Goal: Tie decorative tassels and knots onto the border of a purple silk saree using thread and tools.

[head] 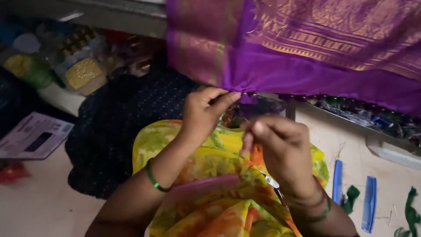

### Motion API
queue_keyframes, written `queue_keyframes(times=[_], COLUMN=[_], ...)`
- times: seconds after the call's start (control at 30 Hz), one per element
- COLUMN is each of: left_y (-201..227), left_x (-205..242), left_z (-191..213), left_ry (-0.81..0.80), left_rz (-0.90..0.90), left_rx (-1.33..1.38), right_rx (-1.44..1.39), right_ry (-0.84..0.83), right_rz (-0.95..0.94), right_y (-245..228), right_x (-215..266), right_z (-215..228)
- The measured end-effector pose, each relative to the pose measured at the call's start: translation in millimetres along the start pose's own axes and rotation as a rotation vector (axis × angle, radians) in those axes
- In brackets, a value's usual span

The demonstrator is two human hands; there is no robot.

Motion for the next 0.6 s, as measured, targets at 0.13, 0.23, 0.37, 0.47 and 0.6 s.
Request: queue_keyframes(times=[0.13, 0.23, 0.37, 0.47, 0.6], left_y=[-14, 2, -18, -23, -20], left_x=[2, 0, 5, 6, 5], left_z=[-10, -12, -17, -18, -17], left_ry=[-0.01, -0.044, -0.074, -0.083, -0.06], left_rz=[0.203, 0.384, 0.326, 0.287, 0.343], left_rx=[0.304, 0.613, 0.753, 0.906, 0.889], right_rx=[0.088, 0.169, 0.201, 0.211, 0.239], right_ry=[0.203, 0.195, 0.197, 0.188, 0.103], right_rz=[-0.229, -0.251, -0.298, -0.343, -0.24], right_y=[35, 41, 46, 46, 37], right_x=[-14, -14, -12, -10, -8], right_z=[12, 14, 19, 24, 26])
Point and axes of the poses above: each hand's wrist, its own x-axis away from the middle knuckle, its own z-axis out of the back of the hand, y = z × x, the point moved 3 cm from there along -x, towards the middle knuckle, and after that the axes turned 12 degrees about -y, right-handed, at the moved point
